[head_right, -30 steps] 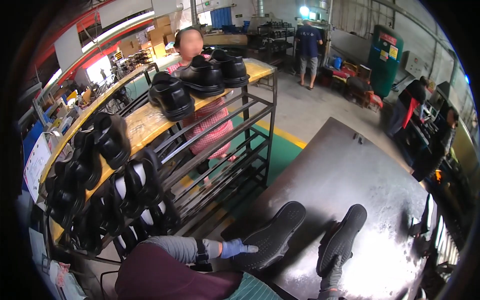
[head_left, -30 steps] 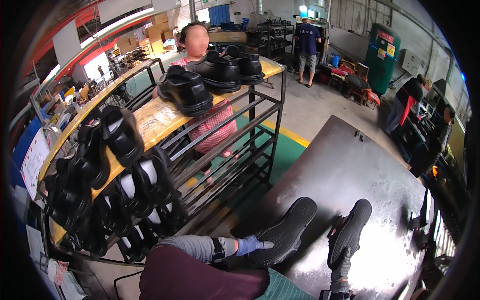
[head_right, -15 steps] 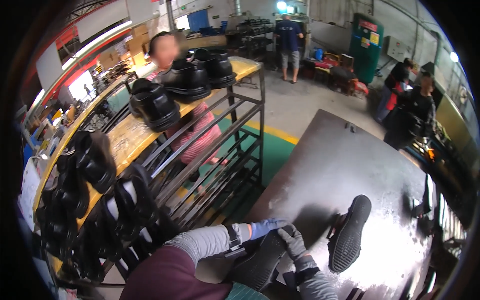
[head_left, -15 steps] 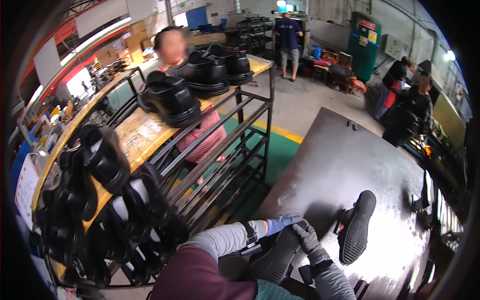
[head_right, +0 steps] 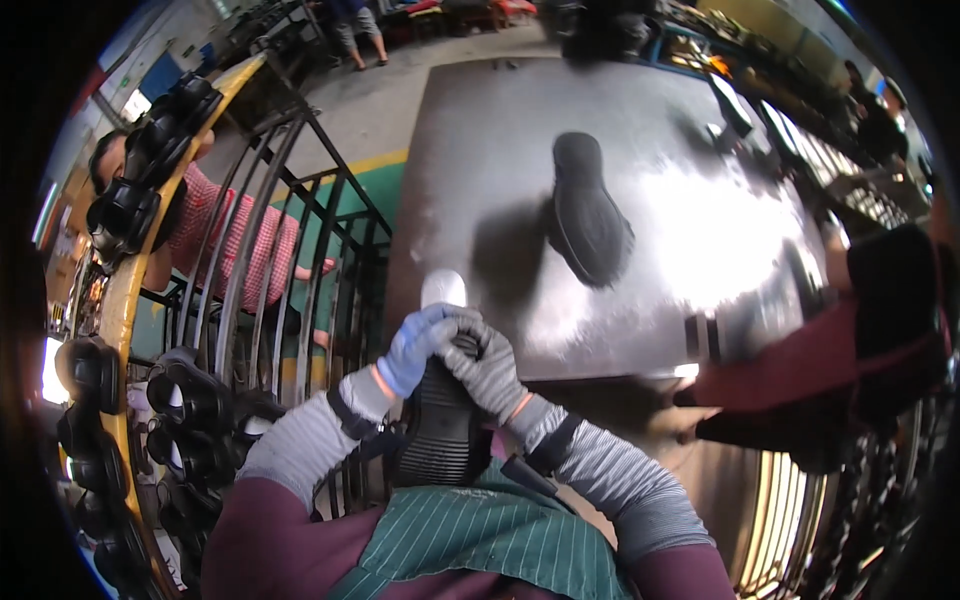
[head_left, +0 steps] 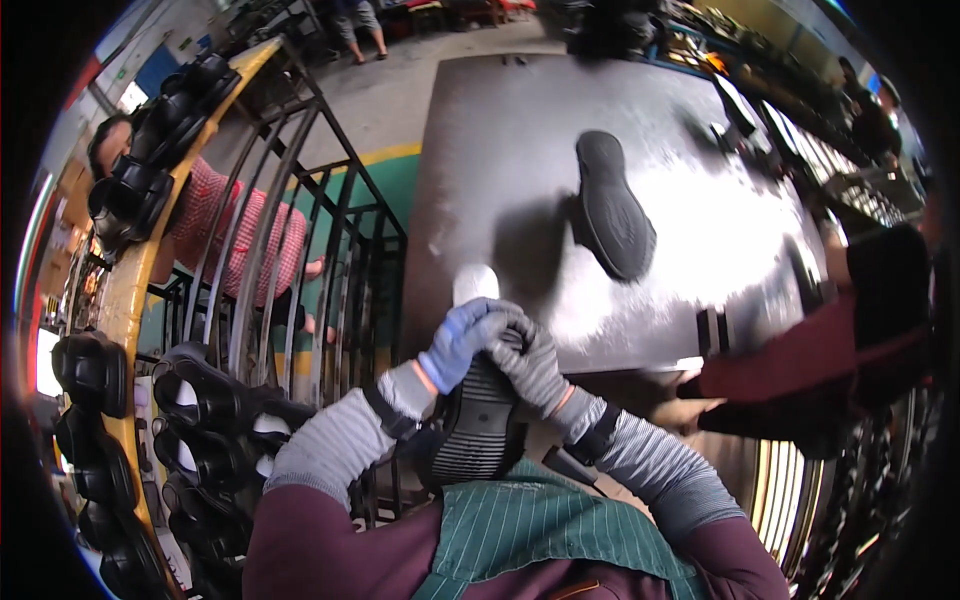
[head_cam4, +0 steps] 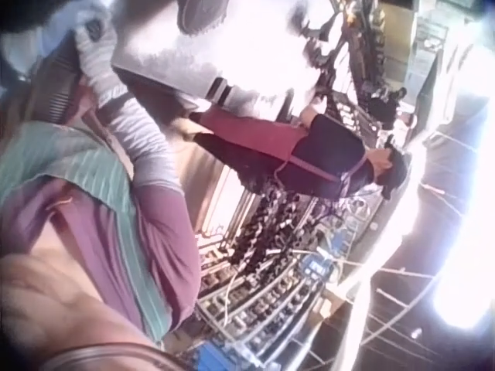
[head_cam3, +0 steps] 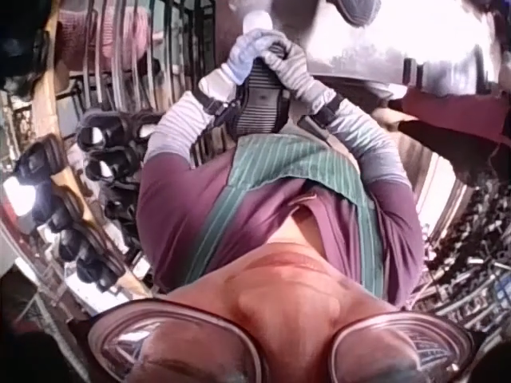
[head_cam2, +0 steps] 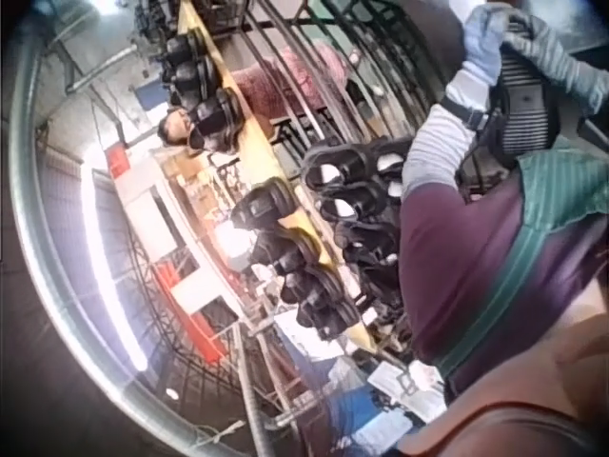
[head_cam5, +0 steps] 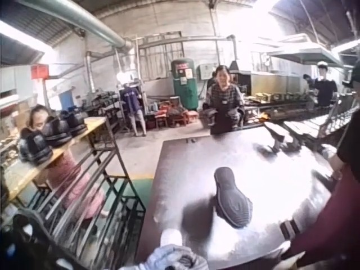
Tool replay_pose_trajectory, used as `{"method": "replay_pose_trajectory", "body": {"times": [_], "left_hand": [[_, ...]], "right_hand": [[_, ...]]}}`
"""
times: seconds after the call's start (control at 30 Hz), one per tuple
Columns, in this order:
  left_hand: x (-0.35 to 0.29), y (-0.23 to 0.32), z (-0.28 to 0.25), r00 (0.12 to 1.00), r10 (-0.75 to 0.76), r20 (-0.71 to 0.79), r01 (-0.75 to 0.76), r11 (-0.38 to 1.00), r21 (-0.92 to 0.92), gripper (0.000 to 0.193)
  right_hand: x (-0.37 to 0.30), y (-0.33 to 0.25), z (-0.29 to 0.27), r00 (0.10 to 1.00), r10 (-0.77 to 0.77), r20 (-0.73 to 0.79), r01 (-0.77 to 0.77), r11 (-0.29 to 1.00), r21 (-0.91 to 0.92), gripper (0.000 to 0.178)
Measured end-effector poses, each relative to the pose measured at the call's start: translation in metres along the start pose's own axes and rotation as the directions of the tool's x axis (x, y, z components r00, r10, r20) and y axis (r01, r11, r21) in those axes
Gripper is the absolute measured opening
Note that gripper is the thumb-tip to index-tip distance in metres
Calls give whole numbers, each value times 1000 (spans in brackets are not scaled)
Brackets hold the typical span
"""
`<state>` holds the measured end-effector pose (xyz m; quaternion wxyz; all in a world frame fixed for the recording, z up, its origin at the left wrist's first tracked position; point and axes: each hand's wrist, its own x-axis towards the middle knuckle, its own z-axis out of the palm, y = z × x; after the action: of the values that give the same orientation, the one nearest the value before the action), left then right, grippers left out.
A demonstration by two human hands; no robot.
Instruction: Attaching and inspecting soles for leather shoes at a manufacturing station.
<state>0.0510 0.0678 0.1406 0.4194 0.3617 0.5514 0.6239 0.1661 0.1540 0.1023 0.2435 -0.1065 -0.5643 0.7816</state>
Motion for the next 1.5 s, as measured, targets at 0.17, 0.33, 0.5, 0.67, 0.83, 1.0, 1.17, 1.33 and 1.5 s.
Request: {"method": "replay_pose_trajectory", "body": {"times": [0.17, 0.33, 0.5, 0.67, 0.83, 1.0, 1.17, 1.33, 1.5], "left_hand": [[-79, 8, 79, 828, 540, 154, -483, 545, 685, 56], [-139, -28, 114, 818, 460, 346, -566, 531, 630, 62], [-133, -62, 67, 700, 439, -564, -70, 827, 557, 64], [-115, -94, 59, 730, -387, -564, 152, 896, -418, 53], [-60, -70, -1, 842, -341, -417, 209, 920, -330, 62], [48, -44, -87, 906, -392, -161, 363, 914, -184, 57], [164, -16, -129, 878, -462, 126, 464, 886, 17, 63], [303, -40, -106, 820, -387, 422, 310, 920, 241, 64], [435, -84, -7, 823, -266, 502, 237, 964, 123, 68]], "right_hand": [[-87, -15, -20, 902, 428, 56, -366, 691, 623, 38], [-155, -47, -61, 932, 303, 198, -271, 947, -171, 28], [-145, -117, -117, 994, -107, -8, 68, 687, -723, 21], [-61, -51, -231, 944, -330, -18, 124, 406, -905, 22], [54, -44, -209, 861, -198, -468, -176, 748, -640, 59], [118, -29, -215, 837, 400, -374, -363, 916, 168, 55], [65, -44, -177, 859, 179, -479, -284, 946, -156, 55], [-14, -51, -167, 806, 343, -483, -447, 887, -117, 64], [-20, -64, -172, 712, 455, -535, -495, 865, 77, 68]]}}
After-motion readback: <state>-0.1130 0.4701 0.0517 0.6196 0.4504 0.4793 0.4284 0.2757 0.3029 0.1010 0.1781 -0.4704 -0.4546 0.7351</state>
